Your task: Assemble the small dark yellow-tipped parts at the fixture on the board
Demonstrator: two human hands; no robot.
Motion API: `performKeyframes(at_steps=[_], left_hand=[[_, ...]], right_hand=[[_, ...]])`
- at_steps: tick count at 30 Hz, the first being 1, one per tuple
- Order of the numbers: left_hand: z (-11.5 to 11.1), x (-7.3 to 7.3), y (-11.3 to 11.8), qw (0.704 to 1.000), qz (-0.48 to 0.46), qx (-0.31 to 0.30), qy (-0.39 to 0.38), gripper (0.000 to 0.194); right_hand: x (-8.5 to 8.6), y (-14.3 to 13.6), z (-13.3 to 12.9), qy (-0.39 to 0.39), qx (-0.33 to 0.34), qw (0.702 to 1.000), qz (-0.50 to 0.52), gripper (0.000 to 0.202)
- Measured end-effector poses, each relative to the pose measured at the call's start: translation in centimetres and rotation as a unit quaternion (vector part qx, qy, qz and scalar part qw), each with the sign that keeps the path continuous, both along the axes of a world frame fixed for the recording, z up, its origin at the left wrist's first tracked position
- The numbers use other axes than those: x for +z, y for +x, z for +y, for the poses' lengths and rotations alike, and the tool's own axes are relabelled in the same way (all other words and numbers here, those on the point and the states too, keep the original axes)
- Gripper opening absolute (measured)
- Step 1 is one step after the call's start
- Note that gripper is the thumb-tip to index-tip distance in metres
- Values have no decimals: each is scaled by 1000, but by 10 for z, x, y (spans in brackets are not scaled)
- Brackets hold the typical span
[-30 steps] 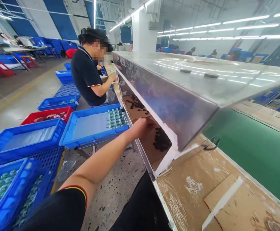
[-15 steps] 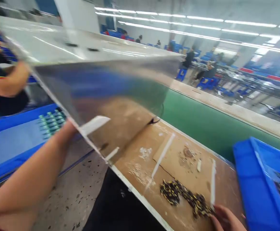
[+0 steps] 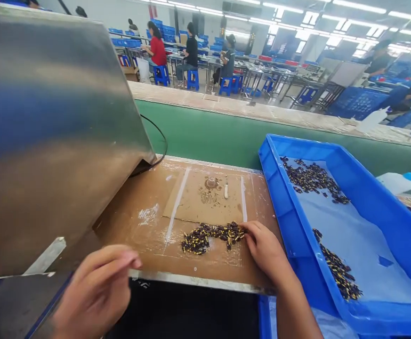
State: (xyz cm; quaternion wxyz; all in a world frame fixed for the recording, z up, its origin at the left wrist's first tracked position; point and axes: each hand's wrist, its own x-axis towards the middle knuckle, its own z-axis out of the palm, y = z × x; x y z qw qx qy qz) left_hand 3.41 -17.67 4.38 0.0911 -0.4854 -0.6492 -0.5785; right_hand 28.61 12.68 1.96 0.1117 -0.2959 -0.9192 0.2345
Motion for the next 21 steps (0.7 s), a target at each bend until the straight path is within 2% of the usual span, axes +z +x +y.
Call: performKeyframes(at_steps=[1,3,5,7,9,10,13,15,18,21], left_hand=[[18,2,2,999,-39,-29,11,30],[60,5,3,981,-179,-73,12,23],[100,7,-2,932,-349,-92,-26,16],[131,10,-11,871,-477,-115,-27,23],[152,13,-20,830,-541,-137,1,32],[159,14,-24,819,-554,-145,13,33],[173,15,-32,815,-556,-163,18,34],[182,11,-37,827,-536,-168,9,33],[194,-3,-46,854,-497,-154,-8,35],[200,-20,-55,858,-498,-125,-16,35]], right_hand=[[-2,2,0,5,-8,1000,1,33],[-7,6,-1,14,-28,1000,1,33],[-12,11,-1,19,-38,999,9,34],[-14,14,-1,23,-49,998,30,33],[-12,15,0,29,-84,994,66,29],[-10,14,2,28,-106,990,89,27],[4,-2,9,-12,-153,975,161,27],[17,-23,20,-60,-153,966,200,29],[31,-69,41,-106,-108,961,230,30],[33,-118,63,-100,-42,967,232,27]])
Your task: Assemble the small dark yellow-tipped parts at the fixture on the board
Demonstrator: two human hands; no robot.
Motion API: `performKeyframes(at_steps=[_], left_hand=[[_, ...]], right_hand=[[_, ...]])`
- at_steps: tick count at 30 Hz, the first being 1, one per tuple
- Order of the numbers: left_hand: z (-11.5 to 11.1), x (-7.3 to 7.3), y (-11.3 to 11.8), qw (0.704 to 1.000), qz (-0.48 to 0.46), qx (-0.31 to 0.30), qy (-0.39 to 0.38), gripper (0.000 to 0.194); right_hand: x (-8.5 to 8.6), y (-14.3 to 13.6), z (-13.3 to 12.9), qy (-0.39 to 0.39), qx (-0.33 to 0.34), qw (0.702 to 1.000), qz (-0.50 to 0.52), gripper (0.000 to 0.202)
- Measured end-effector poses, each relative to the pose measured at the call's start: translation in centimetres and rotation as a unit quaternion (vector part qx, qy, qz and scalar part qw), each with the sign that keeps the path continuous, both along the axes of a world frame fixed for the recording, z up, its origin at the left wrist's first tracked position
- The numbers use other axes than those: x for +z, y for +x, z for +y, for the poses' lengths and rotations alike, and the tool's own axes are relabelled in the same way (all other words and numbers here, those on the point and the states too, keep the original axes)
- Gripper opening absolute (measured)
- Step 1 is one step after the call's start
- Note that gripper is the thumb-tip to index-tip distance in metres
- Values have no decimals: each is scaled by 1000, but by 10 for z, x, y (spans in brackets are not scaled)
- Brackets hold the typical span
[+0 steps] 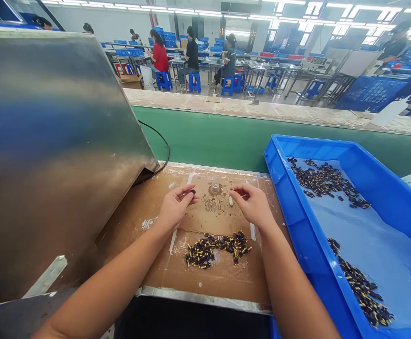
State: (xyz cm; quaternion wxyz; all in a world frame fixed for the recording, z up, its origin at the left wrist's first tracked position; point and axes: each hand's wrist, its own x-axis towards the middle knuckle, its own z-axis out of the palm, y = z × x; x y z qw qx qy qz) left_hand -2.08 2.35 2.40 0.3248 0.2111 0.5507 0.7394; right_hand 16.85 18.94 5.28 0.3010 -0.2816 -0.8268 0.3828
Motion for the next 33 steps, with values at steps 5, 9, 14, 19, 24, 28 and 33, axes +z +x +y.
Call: performKeyframes(at_steps=[5,9,14,19,24,28,33], left_hand=[[-1,-13,-6,999,-24,17,-42,21],[2,-16,-5,997,-21,9,-71,17],[7,-20,-3,992,72,-14,-98,24],[6,-19,-2,995,67,-9,-69,24],[4,-17,-3,996,62,-8,-70,20],[4,-15,-2,995,69,-7,-73,19],[3,-12,-2,995,71,0,-74,19]], right_hand=[[-20,-49,14,85,-15,995,44,20],[-36,-60,16,129,0,990,64,16],[-44,-65,20,188,21,979,75,17],[-46,-65,21,206,21,976,64,17],[-47,-65,20,206,21,977,53,19],[-47,-65,20,200,15,979,47,19],[-46,-66,20,213,23,976,30,19]])
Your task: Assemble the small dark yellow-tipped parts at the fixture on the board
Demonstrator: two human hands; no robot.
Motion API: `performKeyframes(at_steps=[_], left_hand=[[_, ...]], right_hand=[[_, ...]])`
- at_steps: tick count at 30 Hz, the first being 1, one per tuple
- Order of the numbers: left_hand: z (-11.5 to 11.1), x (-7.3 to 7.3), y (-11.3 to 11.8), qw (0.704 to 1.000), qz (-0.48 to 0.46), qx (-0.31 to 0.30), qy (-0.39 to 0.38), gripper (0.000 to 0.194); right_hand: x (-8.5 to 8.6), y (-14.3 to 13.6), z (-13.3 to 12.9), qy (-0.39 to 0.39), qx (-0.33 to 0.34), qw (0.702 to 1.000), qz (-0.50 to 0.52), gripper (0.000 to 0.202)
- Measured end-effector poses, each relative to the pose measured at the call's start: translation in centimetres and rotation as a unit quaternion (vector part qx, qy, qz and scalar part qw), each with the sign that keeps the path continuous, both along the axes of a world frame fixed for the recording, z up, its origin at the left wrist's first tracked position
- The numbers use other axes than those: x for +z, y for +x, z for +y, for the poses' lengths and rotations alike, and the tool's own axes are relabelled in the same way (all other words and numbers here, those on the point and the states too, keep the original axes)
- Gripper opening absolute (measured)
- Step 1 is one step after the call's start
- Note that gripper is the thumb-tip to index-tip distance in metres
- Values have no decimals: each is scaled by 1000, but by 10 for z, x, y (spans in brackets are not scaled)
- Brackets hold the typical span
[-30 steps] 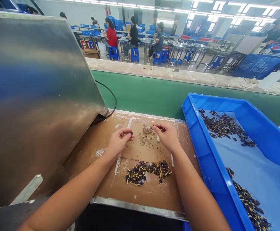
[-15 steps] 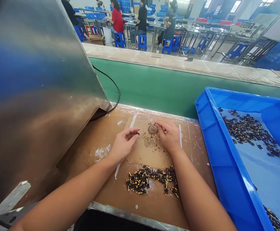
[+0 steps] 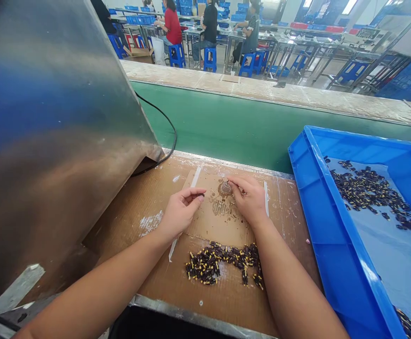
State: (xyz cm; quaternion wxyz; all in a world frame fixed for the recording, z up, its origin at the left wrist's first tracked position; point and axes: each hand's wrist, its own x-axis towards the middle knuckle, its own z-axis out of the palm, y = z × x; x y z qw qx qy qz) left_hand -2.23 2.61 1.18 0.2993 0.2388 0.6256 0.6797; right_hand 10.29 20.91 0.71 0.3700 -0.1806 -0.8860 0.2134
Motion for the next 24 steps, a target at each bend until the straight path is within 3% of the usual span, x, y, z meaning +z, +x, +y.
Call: performKeyframes(at_steps=[4,8,12,15,19,22,24], left_hand=[[0,1,0,1000,0,3,7,21],[1,-1,-1,999,-25,13,20,28],[0,-2,-2,998,-51,12,30,27],[-1,-2,-1,997,-65,7,32,25],[-2,-2,1,995,-94,15,38,27],[-2,-3,0,995,-89,15,34,28],[-3,-4,0,997,-75,11,33,29]], right_hand=[[3,3,-5,-6,-14,1000,20,20],[9,7,-11,6,-86,991,102,20],[16,9,-14,-3,-70,996,57,16],[18,8,-14,-2,-98,991,96,18],[22,8,-14,-11,-115,992,50,20],[31,13,-21,-51,-132,987,78,22],[41,18,-31,-128,-113,980,103,21]])
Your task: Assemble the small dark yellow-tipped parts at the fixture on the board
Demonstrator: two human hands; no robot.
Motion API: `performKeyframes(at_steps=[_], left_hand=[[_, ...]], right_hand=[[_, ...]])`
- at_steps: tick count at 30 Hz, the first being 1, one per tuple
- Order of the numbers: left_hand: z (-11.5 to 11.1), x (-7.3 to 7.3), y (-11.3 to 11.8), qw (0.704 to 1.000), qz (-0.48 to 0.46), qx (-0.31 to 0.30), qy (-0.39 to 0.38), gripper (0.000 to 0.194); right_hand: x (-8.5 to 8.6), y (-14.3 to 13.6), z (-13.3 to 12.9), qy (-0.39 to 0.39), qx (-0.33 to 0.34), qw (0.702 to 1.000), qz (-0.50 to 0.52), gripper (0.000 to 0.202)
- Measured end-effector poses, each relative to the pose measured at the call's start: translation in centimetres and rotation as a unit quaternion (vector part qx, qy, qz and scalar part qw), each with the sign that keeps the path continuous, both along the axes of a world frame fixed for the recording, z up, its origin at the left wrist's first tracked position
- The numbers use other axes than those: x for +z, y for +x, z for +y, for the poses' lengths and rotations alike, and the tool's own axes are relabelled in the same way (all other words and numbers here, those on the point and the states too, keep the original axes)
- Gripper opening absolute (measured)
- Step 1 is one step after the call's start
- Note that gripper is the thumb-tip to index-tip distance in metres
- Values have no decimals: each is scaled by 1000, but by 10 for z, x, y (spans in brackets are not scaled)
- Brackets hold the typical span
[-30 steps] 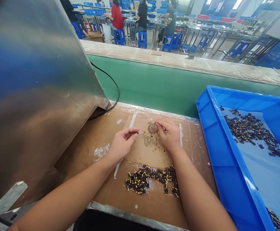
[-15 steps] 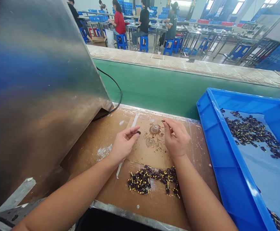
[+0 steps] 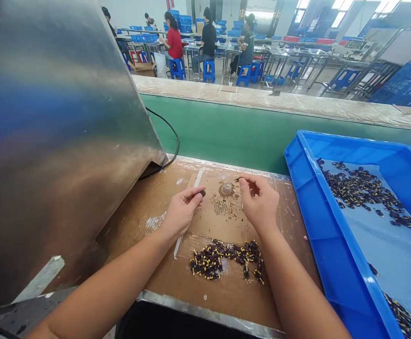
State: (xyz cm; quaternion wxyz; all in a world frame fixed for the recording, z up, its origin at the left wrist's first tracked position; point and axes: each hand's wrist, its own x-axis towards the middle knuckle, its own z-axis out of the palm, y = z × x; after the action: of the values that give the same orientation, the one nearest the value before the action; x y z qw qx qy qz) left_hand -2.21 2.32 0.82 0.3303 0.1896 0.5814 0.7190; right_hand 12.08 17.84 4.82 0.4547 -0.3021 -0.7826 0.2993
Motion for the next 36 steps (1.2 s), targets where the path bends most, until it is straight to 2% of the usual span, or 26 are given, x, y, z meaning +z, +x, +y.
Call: performKeyframes(at_steps=[4,7,9,12,14,16,20,22,24,26,29,36], left_hand=[[-2,1,2,999,33,-13,-2,25],[-5,8,7,998,45,-35,9,22],[-8,14,12,997,53,-53,16,21],[-11,21,18,996,57,-73,14,21],[-13,22,22,995,57,-76,9,22],[-13,22,24,997,42,-70,10,23],[-12,20,28,989,-122,-66,54,25],[-11,21,29,974,-202,-75,70,26],[-11,23,29,964,-242,-76,75,27],[-11,24,28,960,-260,-71,76,28],[-12,23,27,958,-267,-68,75,29],[-13,22,31,961,-253,-81,81,25]], right_hand=[[22,13,-28,-183,99,978,21,18],[28,21,-50,-251,136,958,16,16],[22,23,-61,-292,154,944,26,18],[3,22,-72,-367,173,910,84,24],[-9,21,-74,-410,175,886,128,25],[-16,21,-75,-429,169,874,155,26],[-16,24,-78,-402,169,888,147,30],[-12,25,-81,-364,162,908,127,28],[-8,26,-86,-300,131,939,105,23],[-5,26,-92,-215,99,968,78,18],[-4,25,-98,-124,91,987,46,18],[-9,23,-97,-76,93,992,30,20]])
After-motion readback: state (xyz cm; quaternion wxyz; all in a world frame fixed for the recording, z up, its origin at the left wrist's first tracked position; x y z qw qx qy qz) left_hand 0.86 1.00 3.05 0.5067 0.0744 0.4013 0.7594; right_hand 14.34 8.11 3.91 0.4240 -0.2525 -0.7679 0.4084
